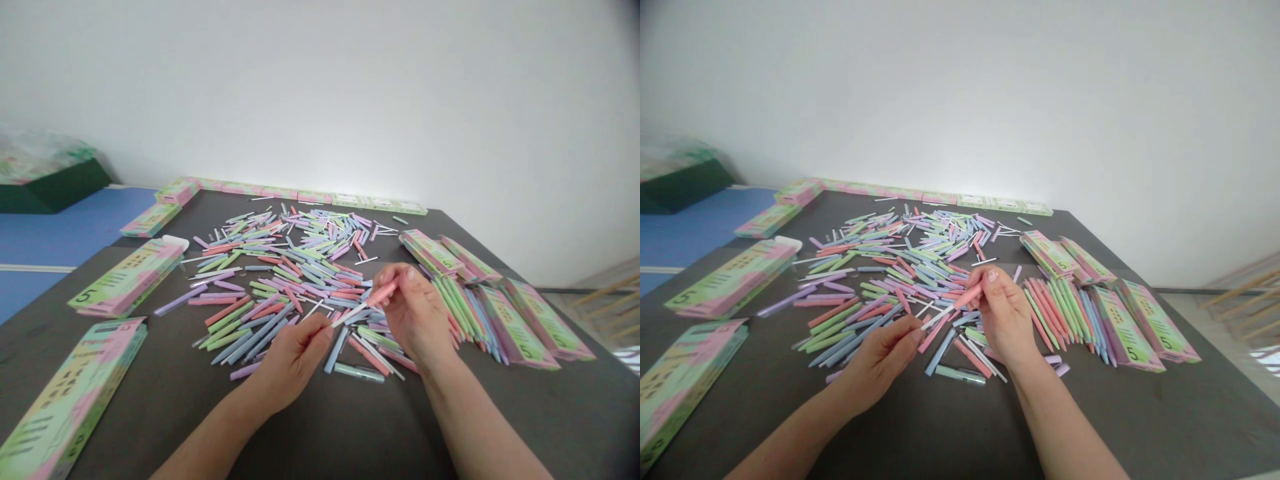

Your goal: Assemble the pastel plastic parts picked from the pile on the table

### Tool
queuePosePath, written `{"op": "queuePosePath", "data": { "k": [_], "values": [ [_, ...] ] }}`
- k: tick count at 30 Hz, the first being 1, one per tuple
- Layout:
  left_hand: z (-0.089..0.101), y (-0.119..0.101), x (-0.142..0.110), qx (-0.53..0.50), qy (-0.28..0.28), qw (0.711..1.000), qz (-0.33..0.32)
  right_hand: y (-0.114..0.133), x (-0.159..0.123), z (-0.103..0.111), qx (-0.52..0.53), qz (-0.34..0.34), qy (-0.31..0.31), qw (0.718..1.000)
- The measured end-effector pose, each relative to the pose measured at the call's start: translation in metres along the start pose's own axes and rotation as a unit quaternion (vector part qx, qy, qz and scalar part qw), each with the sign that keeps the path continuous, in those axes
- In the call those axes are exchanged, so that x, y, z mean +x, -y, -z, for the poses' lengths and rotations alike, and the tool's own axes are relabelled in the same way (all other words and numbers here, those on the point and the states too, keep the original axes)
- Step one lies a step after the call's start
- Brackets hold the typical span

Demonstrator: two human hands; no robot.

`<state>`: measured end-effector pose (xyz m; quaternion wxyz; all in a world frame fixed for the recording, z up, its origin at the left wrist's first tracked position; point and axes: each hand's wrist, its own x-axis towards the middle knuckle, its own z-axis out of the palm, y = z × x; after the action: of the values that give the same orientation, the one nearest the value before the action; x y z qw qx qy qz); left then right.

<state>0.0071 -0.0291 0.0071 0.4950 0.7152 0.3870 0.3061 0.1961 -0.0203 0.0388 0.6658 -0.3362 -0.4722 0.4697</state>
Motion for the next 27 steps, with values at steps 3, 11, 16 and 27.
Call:
{"op": "queuePosePath", "data": {
  "k": [3, 11, 16, 27],
  "values": [
    [0.0, -0.002, 0.0, -0.004, -0.001, 1.0, 0.0, 0.0, 0.0, -0.001, -0.006, -0.01, -0.01, 1.0],
    [0.001, -0.001, 0.0, 0.006, -0.004, 1.0, -0.001, 0.0, 0.003, -0.001, 0.038, -0.018, -0.022, 0.999],
    [0.002, -0.001, 0.0, 0.017, 0.003, 1.0, 0.005, 0.001, 0.007, -0.003, 0.087, -0.024, -0.059, 0.994],
    [0.003, 0.001, 0.002, 0.004, -0.017, 0.999, 0.029, -0.008, 0.011, 0.001, 0.163, -0.125, -0.107, 0.973]
  ]
}}
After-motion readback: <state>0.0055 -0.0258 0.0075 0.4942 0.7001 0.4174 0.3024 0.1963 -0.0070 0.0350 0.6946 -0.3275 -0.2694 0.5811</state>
